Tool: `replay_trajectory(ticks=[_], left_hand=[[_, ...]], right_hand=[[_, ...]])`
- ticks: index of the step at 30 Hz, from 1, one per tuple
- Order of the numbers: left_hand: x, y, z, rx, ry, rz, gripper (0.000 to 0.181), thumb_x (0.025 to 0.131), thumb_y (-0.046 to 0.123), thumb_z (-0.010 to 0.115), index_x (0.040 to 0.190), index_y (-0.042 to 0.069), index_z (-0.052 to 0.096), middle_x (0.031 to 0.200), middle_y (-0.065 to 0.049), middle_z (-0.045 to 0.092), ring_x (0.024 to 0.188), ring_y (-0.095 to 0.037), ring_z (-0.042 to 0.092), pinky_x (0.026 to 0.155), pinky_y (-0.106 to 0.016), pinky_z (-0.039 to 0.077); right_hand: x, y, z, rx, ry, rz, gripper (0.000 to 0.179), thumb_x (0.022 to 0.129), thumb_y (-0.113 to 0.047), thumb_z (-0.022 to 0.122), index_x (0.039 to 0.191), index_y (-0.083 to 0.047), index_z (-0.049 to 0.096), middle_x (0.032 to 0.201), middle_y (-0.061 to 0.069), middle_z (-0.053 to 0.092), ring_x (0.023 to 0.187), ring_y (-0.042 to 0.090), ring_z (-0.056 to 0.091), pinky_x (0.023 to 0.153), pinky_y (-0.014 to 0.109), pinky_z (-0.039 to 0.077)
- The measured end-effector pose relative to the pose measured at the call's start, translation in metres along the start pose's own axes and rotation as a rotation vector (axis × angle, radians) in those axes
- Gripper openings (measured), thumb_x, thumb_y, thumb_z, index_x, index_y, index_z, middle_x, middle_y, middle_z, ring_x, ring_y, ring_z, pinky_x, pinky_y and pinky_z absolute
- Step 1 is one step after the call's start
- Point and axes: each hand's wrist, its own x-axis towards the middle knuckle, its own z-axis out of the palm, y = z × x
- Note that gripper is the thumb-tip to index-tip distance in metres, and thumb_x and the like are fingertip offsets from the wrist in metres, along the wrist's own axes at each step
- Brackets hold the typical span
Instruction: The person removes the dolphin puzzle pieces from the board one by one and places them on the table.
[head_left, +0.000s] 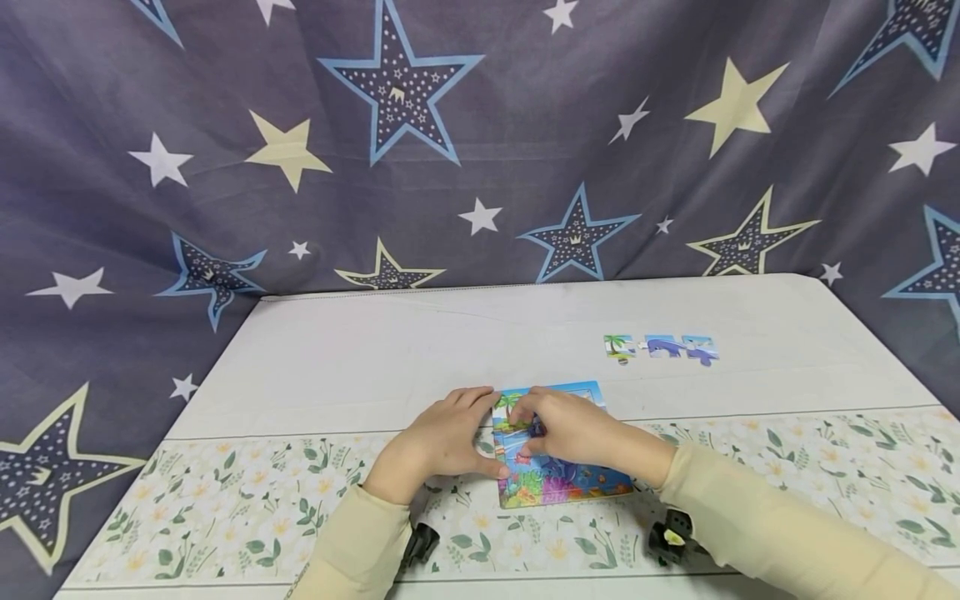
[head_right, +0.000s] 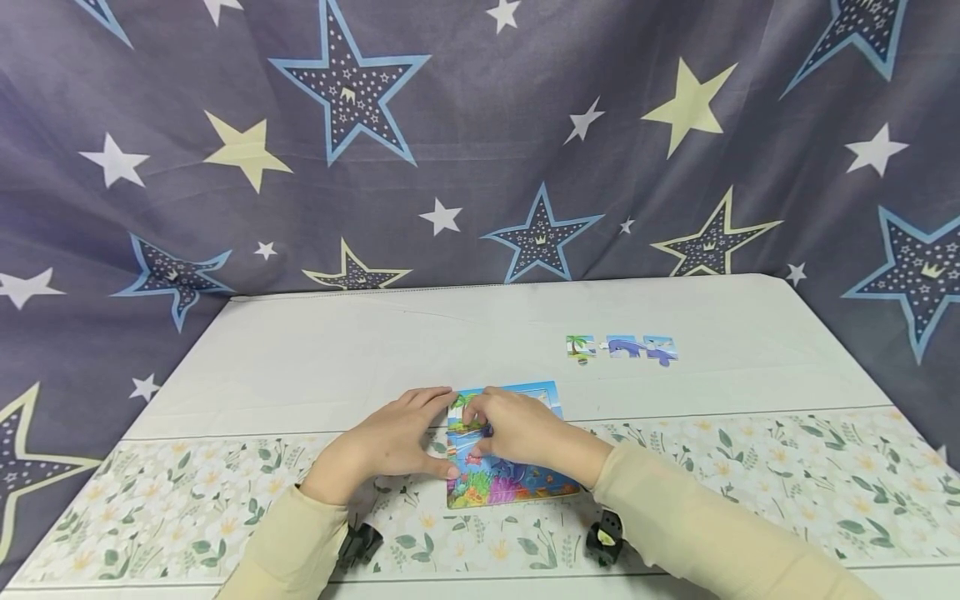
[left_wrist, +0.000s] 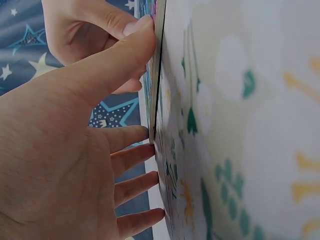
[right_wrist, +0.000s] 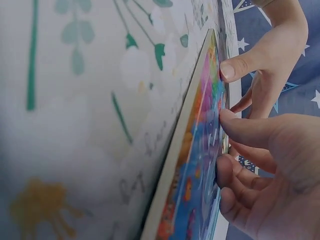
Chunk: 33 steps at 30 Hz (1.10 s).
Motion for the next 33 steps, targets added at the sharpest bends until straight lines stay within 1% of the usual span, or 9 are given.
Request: replay_trajectory(ticks=[2,9,15,22,28,33], left_hand=[[0.0001,-0.0001,0.0000,-0.001,-0.001,-0.001,0.103,0.076,0.058,0.079,0.155,0.009,0.034,0.159,-0.009,0.030,0.146,-0.030,0.027,0.116,-0.051,0.028],[0.0006,0.0012,0.0001,0.002,-0.011,-0.009,0.102,0.077,0.057,0.079,0.155,0.009,0.034,0.159,-0.008,0.030,0.146,-0.029,0.026,0.115,-0.051,0.029],[-0.0004,0.0027,0.0002,-0.002,-0.019,-0.022,0.101,0.078,0.056,0.078,0.156,0.010,0.033,0.160,-0.008,0.028,0.146,-0.029,0.025,0.115,-0.052,0.029],[-0.0003,0.0027,-0.0003,-0.013,-0.018,-0.020,0.100,0.078,0.056,0.078,0.155,0.010,0.033,0.160,-0.007,0.028,0.146,-0.029,0.025,0.116,-0.051,0.028],[-0.0010,0.0028,-0.0006,-0.019,-0.025,-0.027,0.099,0.079,0.055,0.077,0.156,0.011,0.032,0.161,-0.007,0.027,0.147,-0.030,0.024,0.116,-0.051,0.027],[-0.0005,0.0035,0.0000,-0.013,-0.025,-0.027,0.099,0.080,0.055,0.077,0.156,0.011,0.032,0.161,-0.007,0.027,0.147,-0.029,0.024,0.116,-0.051,0.027]], right_hand=[[0.0007,0.0005,0.0004,-0.002,-0.001,-0.004,0.032,0.083,-0.019,0.082,0.111,-0.010,0.070,0.098,0.000,0.062,0.079,0.011,0.058,0.068,0.030,0.052],[0.0012,0.0035,0.0022,0.008,0.007,-0.043,0.031,0.084,-0.019,0.081,0.110,-0.008,0.069,0.096,0.001,0.060,0.076,0.010,0.055,0.068,0.029,0.051],[0.0015,0.0045,0.0041,0.015,0.009,-0.049,0.032,0.084,-0.019,0.080,0.113,-0.008,0.069,0.098,0.000,0.059,0.074,0.009,0.053,0.066,0.028,0.050],[0.0014,0.0063,0.0024,0.029,0.012,-0.052,0.031,0.084,-0.021,0.080,0.109,-0.009,0.067,0.095,-0.001,0.055,0.079,0.011,0.053,0.068,0.029,0.049],[0.0016,0.0064,0.0016,0.061,-0.002,-0.035,0.029,0.085,-0.019,0.079,0.107,-0.010,0.063,0.091,-0.001,0.050,0.071,0.012,0.044,0.064,0.027,0.043],[0.0015,0.0067,0.0000,0.091,-0.009,-0.040,0.026,0.086,-0.017,0.079,0.104,-0.011,0.061,0.088,0.000,0.047,0.069,0.011,0.041,0.062,0.026,0.040]])
